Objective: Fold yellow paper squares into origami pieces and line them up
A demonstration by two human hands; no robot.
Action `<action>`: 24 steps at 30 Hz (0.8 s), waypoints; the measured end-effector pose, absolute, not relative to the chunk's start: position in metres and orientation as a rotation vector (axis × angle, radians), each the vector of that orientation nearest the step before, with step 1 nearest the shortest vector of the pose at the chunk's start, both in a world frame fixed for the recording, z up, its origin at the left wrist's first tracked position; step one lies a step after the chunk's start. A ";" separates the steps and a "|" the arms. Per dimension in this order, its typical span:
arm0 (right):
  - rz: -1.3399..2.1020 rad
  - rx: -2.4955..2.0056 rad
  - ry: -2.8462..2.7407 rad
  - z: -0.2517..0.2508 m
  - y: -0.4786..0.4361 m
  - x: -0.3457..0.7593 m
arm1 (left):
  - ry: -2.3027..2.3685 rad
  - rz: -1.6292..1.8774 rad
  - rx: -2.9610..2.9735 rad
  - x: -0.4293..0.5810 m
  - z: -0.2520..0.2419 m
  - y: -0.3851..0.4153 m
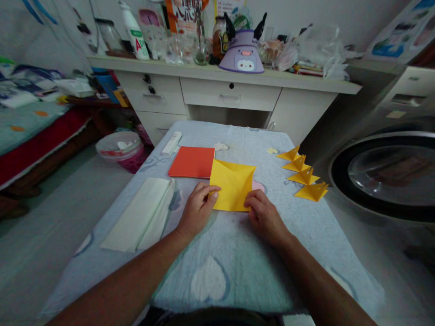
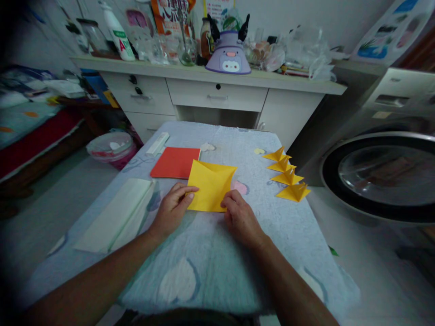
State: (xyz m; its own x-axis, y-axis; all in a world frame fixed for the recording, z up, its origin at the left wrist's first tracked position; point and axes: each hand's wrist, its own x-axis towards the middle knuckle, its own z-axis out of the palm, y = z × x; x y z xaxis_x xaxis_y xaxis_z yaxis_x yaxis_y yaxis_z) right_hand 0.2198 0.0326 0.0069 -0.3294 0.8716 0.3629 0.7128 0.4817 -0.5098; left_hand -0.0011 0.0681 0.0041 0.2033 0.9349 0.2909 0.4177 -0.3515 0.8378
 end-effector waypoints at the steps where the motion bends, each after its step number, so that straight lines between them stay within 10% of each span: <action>1: 0.333 -1.315 -2.115 0.007 0.033 0.223 | 1.240 1.062 1.887 -0.003 0.005 0.068; 24: 0.246 -1.533 -2.026 -0.004 0.043 0.245 | 1.090 0.683 2.326 -0.007 0.003 0.054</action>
State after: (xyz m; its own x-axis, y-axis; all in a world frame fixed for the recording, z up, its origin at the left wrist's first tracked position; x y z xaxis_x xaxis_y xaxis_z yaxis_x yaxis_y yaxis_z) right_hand 0.2446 0.0426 -0.0040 -0.1708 0.9266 0.3350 0.8195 0.3223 -0.4738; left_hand -0.0070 0.0541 0.0028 0.5582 0.7963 0.2332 0.5573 -0.5680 0.6056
